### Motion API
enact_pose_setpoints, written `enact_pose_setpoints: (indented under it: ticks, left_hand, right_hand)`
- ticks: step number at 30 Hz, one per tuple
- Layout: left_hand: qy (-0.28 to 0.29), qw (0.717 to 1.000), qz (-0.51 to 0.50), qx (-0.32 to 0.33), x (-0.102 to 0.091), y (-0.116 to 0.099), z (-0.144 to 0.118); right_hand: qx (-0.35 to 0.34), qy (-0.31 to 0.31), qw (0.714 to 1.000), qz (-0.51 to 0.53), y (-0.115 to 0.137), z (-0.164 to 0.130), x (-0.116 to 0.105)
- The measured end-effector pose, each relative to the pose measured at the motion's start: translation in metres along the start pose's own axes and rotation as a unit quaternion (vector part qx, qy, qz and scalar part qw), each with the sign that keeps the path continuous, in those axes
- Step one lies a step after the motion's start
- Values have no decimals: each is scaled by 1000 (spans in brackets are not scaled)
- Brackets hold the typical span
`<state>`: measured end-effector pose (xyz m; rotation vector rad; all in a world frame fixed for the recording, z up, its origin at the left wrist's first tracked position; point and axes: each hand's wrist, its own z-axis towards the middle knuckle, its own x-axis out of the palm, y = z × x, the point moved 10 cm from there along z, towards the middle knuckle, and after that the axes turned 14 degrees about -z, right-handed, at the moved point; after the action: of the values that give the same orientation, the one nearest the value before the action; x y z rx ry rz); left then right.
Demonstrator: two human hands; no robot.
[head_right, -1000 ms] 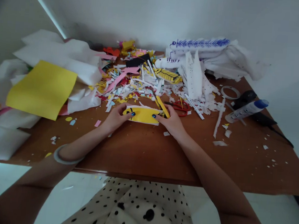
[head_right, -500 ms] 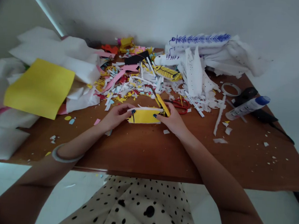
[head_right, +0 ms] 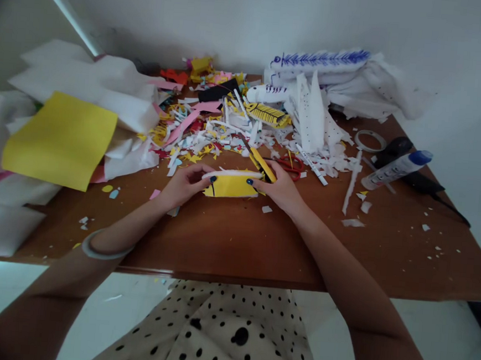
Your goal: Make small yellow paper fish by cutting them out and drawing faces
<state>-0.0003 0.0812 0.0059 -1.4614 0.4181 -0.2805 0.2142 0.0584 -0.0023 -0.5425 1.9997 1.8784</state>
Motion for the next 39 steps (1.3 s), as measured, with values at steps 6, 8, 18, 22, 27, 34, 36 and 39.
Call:
enact_pose_setpoints:
  ticks: [6, 8, 18, 22, 27, 34, 36, 39]
  left_hand:
    - [1, 997, 68, 23, 0, -6, -3]
    - [18, 995, 91, 22, 4, -7, -3]
    - [11, 990, 142, 5, 9, 1, 0]
    - [4, 992, 127, 20, 7, 1, -1]
    - [-23, 964, 218, 151, 4, -33, -8]
    - [152, 904, 365, 165, 26, -38, -18]
    - [179, 910, 343, 150, 24, -38, -19]
    - [153, 920, 335, 134, 12, -42, -15]
  right_hand:
    - [-42, -45, 996, -58, 3, 2, -8]
    - [-49, -54, 995, -66, 4, 1, -8]
    - [-43, -30, 997, -61, 6, 0, 6]
    - [-52, -30, 997, -54, 5, 2, 6]
    - [-24, -36, 999, 22, 1, 2, -1]
    - [14, -53, 995, 87, -2, 1, -15]
    - [5, -58, 996, 65, -2, 2, -17]
    - [-26, -54, 998, 16, 2, 2, -14]
